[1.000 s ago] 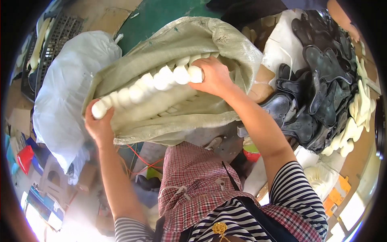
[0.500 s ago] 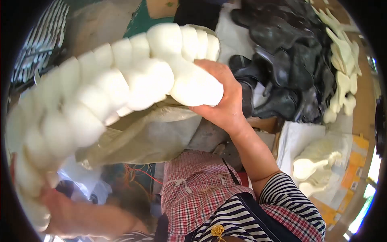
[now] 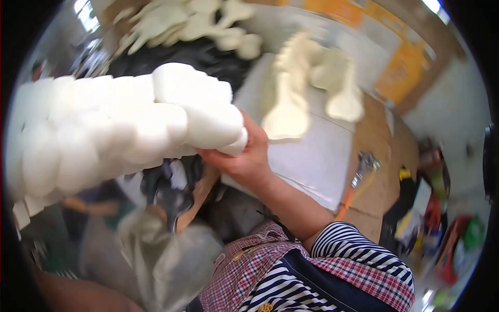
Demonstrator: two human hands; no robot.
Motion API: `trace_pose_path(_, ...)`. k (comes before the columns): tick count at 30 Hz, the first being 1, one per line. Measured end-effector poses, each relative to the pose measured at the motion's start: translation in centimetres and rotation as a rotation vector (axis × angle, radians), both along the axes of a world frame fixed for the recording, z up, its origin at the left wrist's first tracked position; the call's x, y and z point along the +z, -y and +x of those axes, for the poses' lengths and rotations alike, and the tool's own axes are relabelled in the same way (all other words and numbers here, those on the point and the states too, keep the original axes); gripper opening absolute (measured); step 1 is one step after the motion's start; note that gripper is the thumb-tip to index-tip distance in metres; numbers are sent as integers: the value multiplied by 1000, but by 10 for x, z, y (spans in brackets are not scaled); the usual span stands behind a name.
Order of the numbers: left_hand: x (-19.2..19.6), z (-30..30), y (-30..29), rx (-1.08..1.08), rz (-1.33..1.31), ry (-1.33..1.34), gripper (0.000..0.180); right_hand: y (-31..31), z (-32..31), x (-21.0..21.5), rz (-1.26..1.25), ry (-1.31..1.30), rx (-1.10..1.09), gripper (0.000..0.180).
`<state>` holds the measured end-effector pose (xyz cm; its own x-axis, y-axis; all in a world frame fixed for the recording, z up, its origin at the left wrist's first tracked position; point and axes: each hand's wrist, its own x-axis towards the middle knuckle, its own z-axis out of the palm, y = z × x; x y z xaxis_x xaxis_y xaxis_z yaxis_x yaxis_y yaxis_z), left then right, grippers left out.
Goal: Unpacking foam seat pads, applying adhesive with a spray gun, and organizing them with bicycle seat frames in a workshop.
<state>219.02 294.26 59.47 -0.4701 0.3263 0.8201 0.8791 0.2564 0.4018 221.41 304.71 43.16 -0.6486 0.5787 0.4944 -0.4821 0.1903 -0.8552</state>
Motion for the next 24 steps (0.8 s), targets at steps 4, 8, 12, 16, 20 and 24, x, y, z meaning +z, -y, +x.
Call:
trace_pose_path(4, 66, -83, -114, -286, -107, -94, 55, -89, 113, 19, -34, 4, -399, 44)
trace_pose_path(8, 112, -216, -179, -501, -188, -134, 56, -122, 212, 23, -78, -9, -768, 35)
trace_pose_path(12, 72, 49, -281, -771, -262, -111, 57, -144, 290, -5, -217, 86, -1070, 39)
trace_pose_path(16, 66, 82, -332, -1455, -183, -192, 49, -141, 307, -23, -390, 200, -1004, 41)
trace_pose_path(20, 8, -7, -466, -1653, -459, 319, 64, -150, 289, -41, -495, 451, -854, 59)
trace_pose_path(24, -122, -49, -557, -699, -270, 888, 86, -185, 260, -53, 294, 679, -761, 70)
